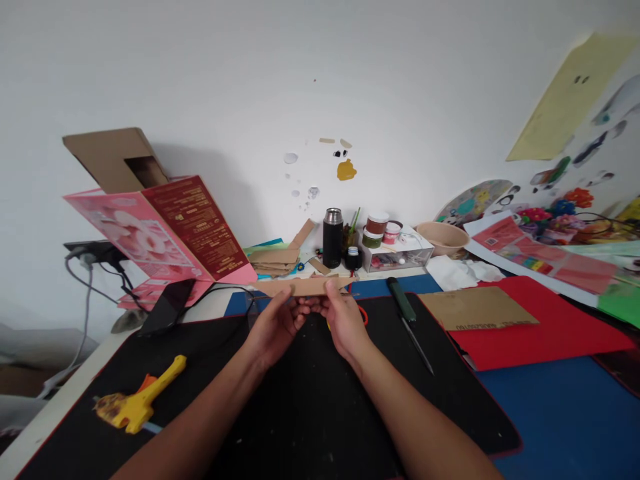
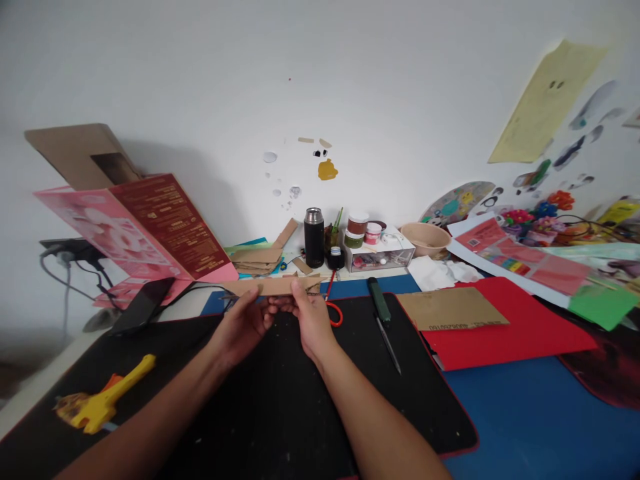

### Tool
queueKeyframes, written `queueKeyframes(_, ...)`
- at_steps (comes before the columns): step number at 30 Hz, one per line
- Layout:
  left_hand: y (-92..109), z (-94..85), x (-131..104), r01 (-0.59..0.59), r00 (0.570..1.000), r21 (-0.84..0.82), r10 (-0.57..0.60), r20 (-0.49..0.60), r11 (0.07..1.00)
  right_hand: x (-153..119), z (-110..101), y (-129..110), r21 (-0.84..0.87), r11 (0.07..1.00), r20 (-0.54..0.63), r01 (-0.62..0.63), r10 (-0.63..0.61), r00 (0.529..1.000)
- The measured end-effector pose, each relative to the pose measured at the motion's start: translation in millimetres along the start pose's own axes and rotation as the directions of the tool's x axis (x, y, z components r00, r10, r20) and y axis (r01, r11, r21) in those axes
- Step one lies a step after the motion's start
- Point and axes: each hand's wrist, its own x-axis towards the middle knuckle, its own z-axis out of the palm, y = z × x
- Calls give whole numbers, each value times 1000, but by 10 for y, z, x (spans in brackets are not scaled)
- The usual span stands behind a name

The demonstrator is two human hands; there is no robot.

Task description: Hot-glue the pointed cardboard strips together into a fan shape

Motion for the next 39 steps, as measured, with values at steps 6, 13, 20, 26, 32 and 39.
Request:
queueKeyframes(6,-3,8,-17,-27,1000,-2,27,15,1000,10,-15,5,29,1000,11,4,-5,1000)
queueKeyframes(13,-11,25,-22,-45,999,-8,45,11,999,25,-22,-5,19,1000,28,2,-2,1000)
queueKeyframes(20,-9,-8,4,-62,998,7,62,29,998,1,-12,3,104,992,32,-78,75,997)
queueKeyframes(26,-38,-1,-3,-117,990,61,112,81,991,-9,-10,14,113,989,10,-94,93,996)
queueKeyframes(32,-59,-4,4,-160,986,70,155,69,985,0,-35,61,33,995,15,-90,90,996)
queueKeyframes(39,-80,-43,23,-137,990,47,135,44,989,12,-40,93,7,999,-79,-51,52,996)
